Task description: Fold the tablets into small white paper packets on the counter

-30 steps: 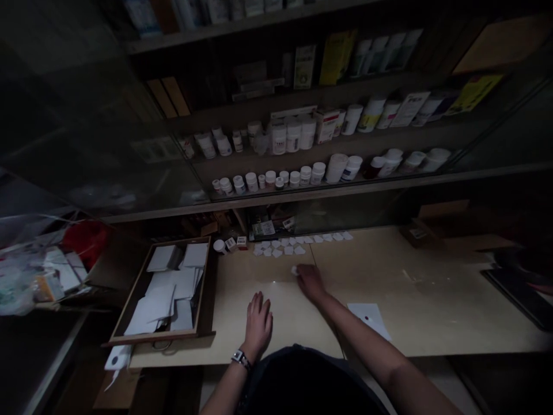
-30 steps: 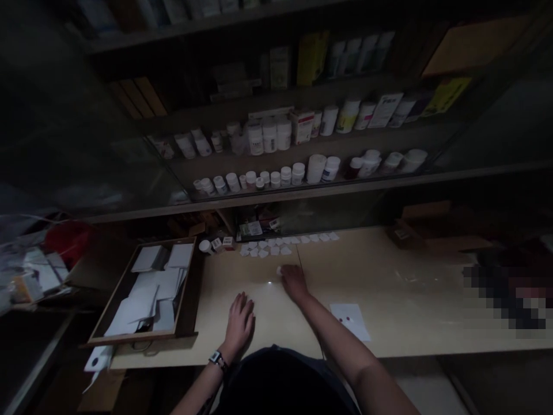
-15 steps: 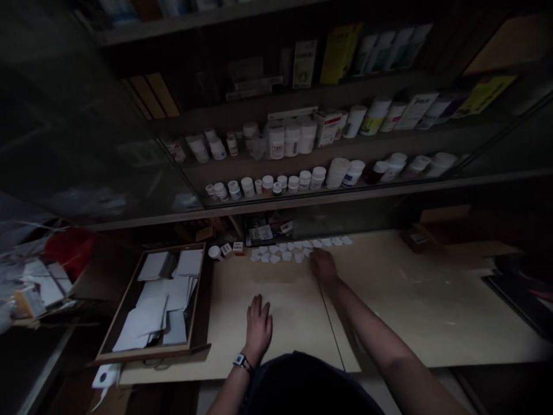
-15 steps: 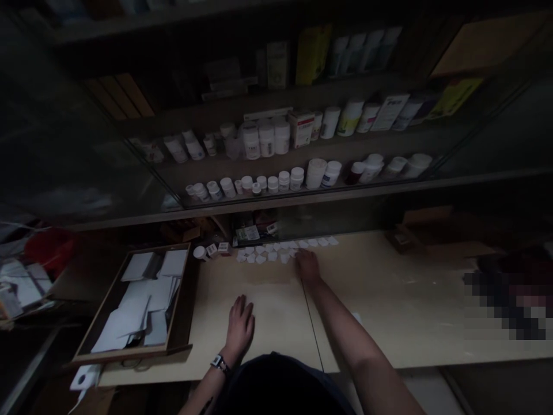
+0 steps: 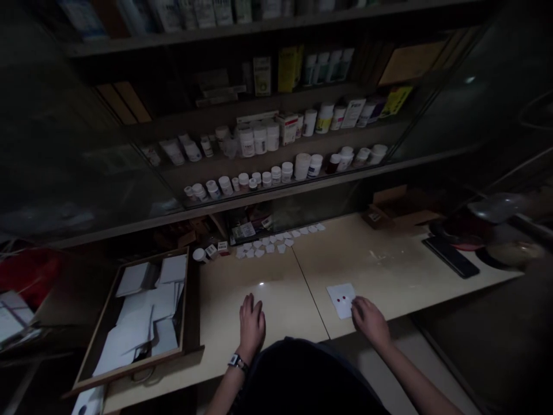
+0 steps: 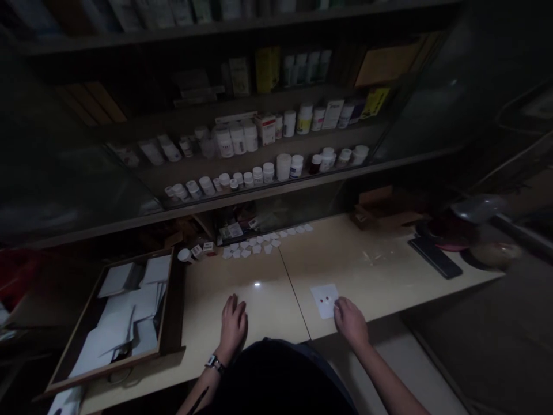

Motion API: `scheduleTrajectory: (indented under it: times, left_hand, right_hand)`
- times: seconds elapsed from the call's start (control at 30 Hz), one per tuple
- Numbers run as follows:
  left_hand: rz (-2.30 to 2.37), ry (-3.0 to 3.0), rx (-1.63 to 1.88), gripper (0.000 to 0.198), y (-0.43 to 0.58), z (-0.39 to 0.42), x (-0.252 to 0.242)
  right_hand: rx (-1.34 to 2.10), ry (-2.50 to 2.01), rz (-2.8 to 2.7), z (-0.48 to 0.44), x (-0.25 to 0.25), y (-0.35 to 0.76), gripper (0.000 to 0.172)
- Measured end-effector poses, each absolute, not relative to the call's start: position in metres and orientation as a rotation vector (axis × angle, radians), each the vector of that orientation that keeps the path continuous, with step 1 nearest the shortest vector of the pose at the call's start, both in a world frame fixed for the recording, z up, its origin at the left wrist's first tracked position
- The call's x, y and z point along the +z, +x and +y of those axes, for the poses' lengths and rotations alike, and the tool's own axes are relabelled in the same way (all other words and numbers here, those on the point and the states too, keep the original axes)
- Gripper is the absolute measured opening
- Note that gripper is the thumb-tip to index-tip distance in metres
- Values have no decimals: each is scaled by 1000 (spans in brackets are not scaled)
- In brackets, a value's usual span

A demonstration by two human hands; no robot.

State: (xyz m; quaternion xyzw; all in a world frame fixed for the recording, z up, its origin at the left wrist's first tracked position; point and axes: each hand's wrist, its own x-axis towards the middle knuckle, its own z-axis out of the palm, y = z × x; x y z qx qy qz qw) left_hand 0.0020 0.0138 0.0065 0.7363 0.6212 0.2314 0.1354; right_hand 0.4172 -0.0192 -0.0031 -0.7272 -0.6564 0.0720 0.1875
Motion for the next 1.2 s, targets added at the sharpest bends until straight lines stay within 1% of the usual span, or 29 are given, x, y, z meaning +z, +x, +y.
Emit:
scheduleTrajectory:
  times: [0.13, 0.3, 0.5, 0.73, 0.8, 0.97, 1.1, 1.2]
  left_hand:
    - [1787, 2132, 698, 33, -1, 9, 10]
    - [1813, 2100, 712, 32, -11, -3, 7]
    - [1879, 2047, 715, 32, -18, -20, 0]
    - [1952, 2027, 667, 33, -23, -21, 6]
    - [1928, 2053, 624, 34, -22, -20, 11]
    - [1766, 2176, 398, 40, -16, -19, 25]
    - [1699, 2215, 189, 40, -9, -16, 33]
    - [1667, 2234, 114, 43, -5, -7, 38]
  right_hand:
    - [101, -2101, -1863, -48, -13, 397, 34]
    - [105, -2010, -2000, -41, -12, 374, 36]
    - [232, -1896, -2175, 1, 4, 324, 32]
    - [484, -1666, -2438, 45, 28, 237, 27]
    - [549, -1560, -2543, 52, 32, 215, 23]
    - [596, -1346, -2697, 55, 36, 182, 22]
    - [605, -1285, -2731, 54, 37, 179, 22]
    - [618, -1265, -2734, 54, 38, 182, 23]
